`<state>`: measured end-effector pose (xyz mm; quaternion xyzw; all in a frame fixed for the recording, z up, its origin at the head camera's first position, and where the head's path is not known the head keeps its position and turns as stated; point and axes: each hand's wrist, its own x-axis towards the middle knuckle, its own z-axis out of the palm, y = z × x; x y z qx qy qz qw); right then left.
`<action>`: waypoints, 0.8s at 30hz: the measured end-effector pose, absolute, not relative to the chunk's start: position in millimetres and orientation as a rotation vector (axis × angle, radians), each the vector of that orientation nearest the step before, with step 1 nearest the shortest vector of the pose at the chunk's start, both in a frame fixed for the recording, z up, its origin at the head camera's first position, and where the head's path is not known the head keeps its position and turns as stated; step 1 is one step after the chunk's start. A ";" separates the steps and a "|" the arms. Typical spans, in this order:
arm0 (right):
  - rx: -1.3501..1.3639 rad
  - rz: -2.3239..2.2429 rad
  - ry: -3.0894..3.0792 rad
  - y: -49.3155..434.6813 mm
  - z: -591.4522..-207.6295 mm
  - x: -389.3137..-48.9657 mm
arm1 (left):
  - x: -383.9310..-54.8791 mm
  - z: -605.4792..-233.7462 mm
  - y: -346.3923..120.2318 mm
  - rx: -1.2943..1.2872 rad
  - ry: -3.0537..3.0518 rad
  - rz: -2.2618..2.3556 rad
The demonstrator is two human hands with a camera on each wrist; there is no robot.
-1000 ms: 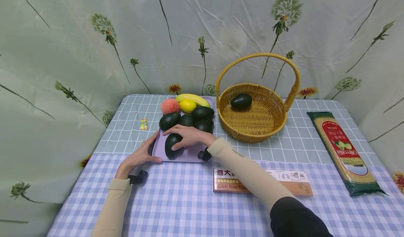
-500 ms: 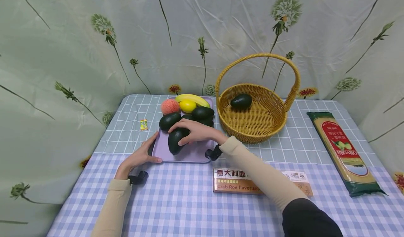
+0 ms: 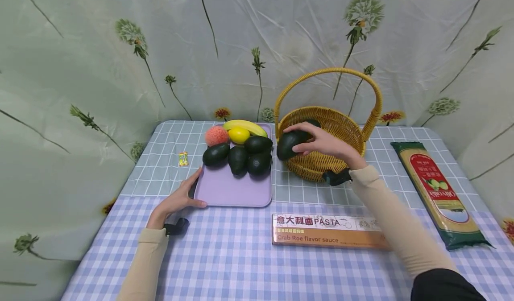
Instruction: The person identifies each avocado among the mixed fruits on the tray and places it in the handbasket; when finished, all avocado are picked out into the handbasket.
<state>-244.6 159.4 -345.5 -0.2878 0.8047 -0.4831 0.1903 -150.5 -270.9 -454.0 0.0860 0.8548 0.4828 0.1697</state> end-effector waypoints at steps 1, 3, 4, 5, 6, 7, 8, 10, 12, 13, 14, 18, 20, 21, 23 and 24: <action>-0.776 -1.362 2.286 171.3 -346.3 -246.5 | -150.5 -453.7 -270.7 0.243 2.428 1.369; -0.686 -1.378 2.331 192.4 -349.3 -250.3 | -150.4 -453.7 -270.7 0.243 2.430 1.361; -0.641 -1.378 2.356 201.6 -350.3 -251.6 | -150.2 -453.9 -270.7 0.244 2.430 1.362; -0.601 -1.377 2.378 209.9 -351.6 -252.5 | -150.2 -454.4 -271.0 0.250 2.428 1.367; -0.565 -1.368 2.403 216.9 -352.3 -253.0 | -150.3 -455.1 -271.3 0.253 2.426 1.370; -0.532 -1.361 2.426 223.3 -353.1 -253.6 | -150.6 -455.9 -271.7 0.262 2.424 1.373; -0.498 -1.361 2.444 228.4 -354.0 -254.1 | -150.9 -456.7 -271.9 0.270 2.423 1.378; -0.448 -1.341 2.492 237.1 -356.4 -255.3 | -152.1 -457.8 -271.9 0.283 2.418 1.385; -0.418 -1.334 2.517 241.9 -358.5 -257.6 | -152.0 -457.9 -272.3 0.285 2.419 1.384; -0.405 -1.332 2.524 243.4 -359.4 -259.0 | -152.0 -457.8 -272.3 0.287 2.419 1.384; -0.399 -1.324 2.531 244.2 -359.9 -260.1 | -151.8 -457.5 -272.3 0.284 2.419 1.383; -0.375 -1.280 2.546 243.8 -358.5 -264.9 | -151.3 -457.5 -271.6 0.278 2.416 1.382; -0.348 -1.260 2.553 242.1 -357.9 -267.9 | -151.3 -458.0 -271.7 0.282 2.417 1.377; -0.334 -1.253 2.554 241.3 -357.7 -269.9 | -151.4 -458.3 -271.5 0.282 2.418 1.375; -0.310 -1.243 2.553 239.8 -357.5 -274.0 | -151.2 -457.8 -271.2 0.283 2.419 1.374; -0.304 -1.237 2.551 238.8 -357.4 -276.0 | -151.2 -457.5 -271.2 0.284 2.418 1.374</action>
